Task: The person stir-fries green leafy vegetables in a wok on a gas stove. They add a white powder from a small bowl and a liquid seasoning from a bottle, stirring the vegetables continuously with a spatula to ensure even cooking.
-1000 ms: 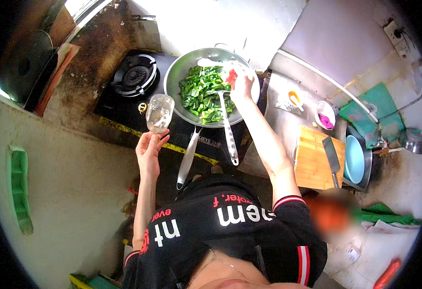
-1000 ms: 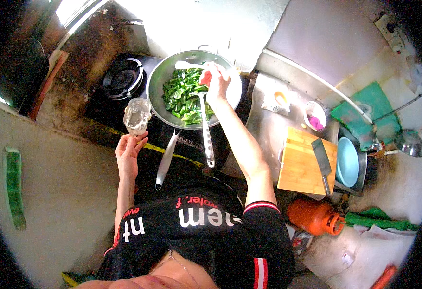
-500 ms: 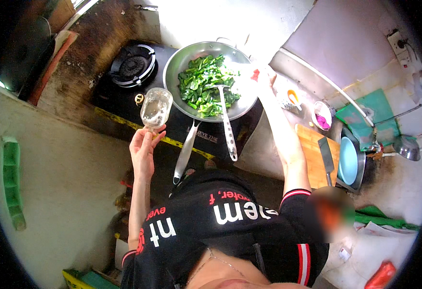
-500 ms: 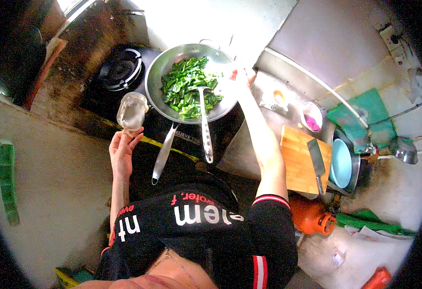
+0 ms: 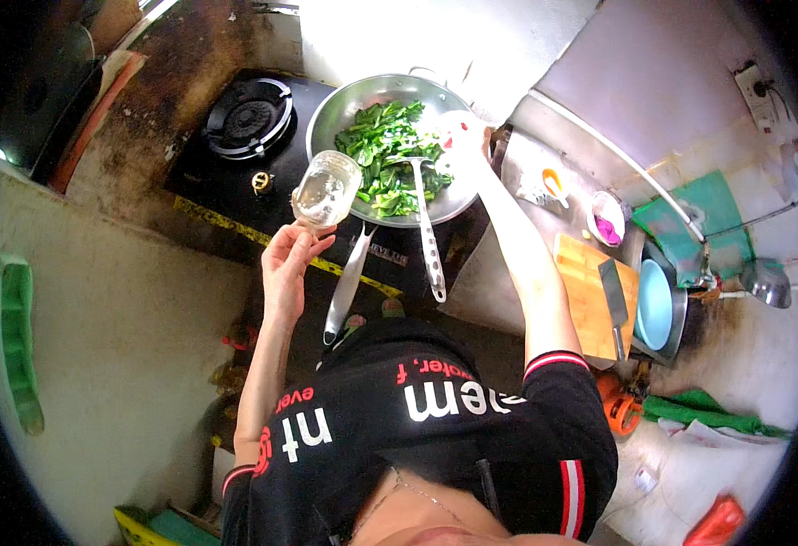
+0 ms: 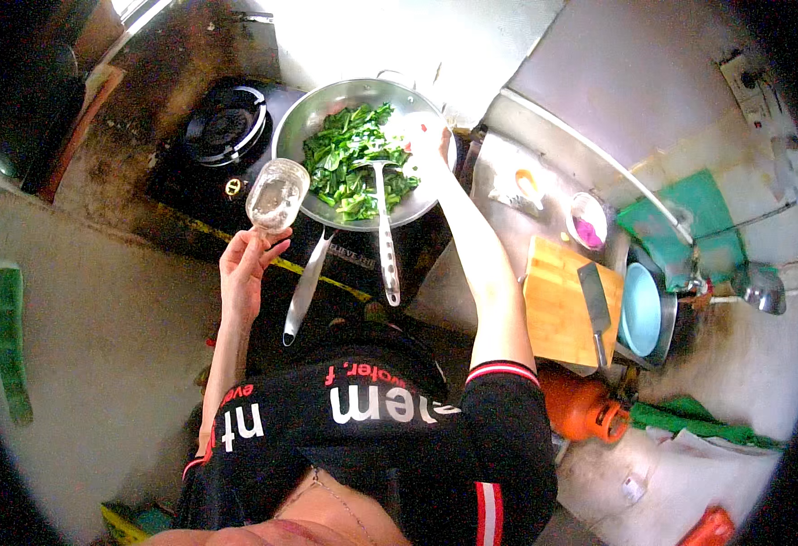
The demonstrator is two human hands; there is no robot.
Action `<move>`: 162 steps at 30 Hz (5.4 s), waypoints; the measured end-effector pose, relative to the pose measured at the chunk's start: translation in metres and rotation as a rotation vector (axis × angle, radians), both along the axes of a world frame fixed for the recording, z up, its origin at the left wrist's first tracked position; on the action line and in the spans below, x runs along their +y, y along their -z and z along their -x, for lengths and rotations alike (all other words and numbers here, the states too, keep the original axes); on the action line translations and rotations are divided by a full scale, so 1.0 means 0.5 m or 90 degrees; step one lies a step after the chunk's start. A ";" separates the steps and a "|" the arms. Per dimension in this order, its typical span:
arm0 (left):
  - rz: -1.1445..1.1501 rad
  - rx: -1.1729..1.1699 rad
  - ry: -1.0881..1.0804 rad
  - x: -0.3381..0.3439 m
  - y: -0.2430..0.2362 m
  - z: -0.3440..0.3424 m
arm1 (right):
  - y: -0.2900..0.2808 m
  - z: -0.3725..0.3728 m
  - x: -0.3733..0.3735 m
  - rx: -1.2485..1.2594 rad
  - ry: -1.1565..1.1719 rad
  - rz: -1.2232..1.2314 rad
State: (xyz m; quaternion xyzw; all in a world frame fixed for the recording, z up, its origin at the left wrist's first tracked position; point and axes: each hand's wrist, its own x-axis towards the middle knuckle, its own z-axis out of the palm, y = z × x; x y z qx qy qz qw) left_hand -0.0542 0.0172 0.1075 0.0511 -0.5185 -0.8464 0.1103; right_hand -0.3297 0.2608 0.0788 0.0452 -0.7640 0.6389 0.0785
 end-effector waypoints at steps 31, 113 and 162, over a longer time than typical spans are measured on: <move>0.041 0.065 0.092 -0.022 -0.031 -0.052 | -0.236 -0.394 -0.084 0.114 -0.504 -0.032; -0.122 -0.016 -0.206 -0.149 -0.108 -0.212 | -0.130 -0.396 0.024 0.405 -0.551 -0.627; 0.057 -0.350 0.209 0.083 0.103 -0.119 | -0.114 0.036 -0.064 0.063 -0.070 -0.264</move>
